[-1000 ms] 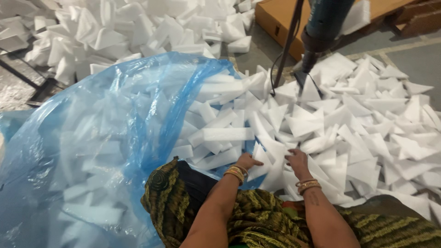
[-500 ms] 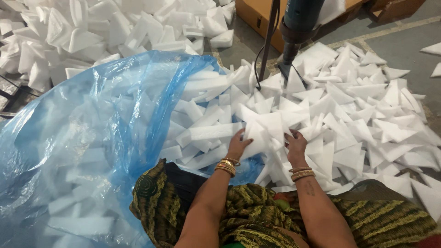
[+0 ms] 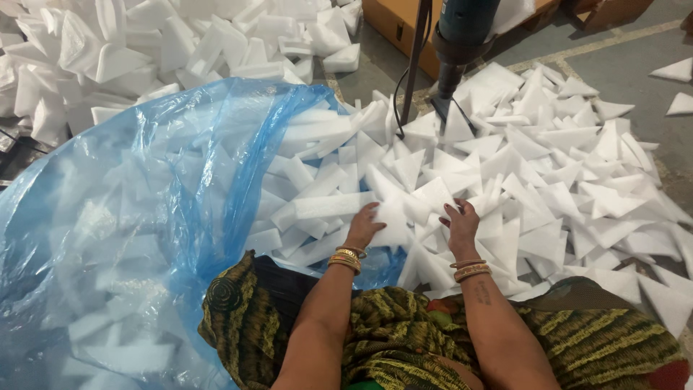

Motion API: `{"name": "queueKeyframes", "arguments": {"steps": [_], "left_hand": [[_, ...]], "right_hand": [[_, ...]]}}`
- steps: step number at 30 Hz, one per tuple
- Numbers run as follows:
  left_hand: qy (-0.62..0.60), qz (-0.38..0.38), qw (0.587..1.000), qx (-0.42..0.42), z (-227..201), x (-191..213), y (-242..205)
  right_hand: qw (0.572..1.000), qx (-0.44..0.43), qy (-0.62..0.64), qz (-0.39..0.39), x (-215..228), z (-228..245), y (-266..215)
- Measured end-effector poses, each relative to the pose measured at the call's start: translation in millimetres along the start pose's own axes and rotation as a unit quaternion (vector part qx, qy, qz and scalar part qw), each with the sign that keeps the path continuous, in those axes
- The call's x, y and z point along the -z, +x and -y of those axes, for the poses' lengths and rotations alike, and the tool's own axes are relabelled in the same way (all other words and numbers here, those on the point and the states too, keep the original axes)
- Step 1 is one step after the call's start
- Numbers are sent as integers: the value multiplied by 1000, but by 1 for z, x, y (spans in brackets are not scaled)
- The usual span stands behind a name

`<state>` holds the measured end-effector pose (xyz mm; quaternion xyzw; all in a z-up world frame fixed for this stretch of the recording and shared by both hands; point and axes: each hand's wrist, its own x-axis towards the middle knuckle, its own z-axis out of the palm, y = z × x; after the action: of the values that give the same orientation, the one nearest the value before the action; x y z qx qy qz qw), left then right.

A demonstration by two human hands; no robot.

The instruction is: The person sits on the floor and repeatedly picks up white foam pieces, places them under a vertical cutting tool, and cuts them into smaller triangular pieces. The cut pieces are dropped onto a pile on the floor.

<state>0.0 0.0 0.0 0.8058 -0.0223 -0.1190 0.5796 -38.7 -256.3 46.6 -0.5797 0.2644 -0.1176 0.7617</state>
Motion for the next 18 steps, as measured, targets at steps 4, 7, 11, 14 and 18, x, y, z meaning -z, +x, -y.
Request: {"name": "queueKeyframes", "arguments": {"steps": [4,7,11,14,18], "left_hand": [[82,8,995,-58,-1,0,5],[256,-150,951,-89,2,30,19],[405,-185,889,109,-2,74,25],[464,-145,853,188,-5,85,16],[500,-44,825,260,8,77,-2]], "right_hand": [[1000,6,-2,-17,2,0,-1],[999,9,-13,-31,6,0,2],[999,6,-25,-28,14,-9,3],[1000,-9,-20,-20,13,-14,5],[999,-16,-25,-14,10,-16,2]]}}
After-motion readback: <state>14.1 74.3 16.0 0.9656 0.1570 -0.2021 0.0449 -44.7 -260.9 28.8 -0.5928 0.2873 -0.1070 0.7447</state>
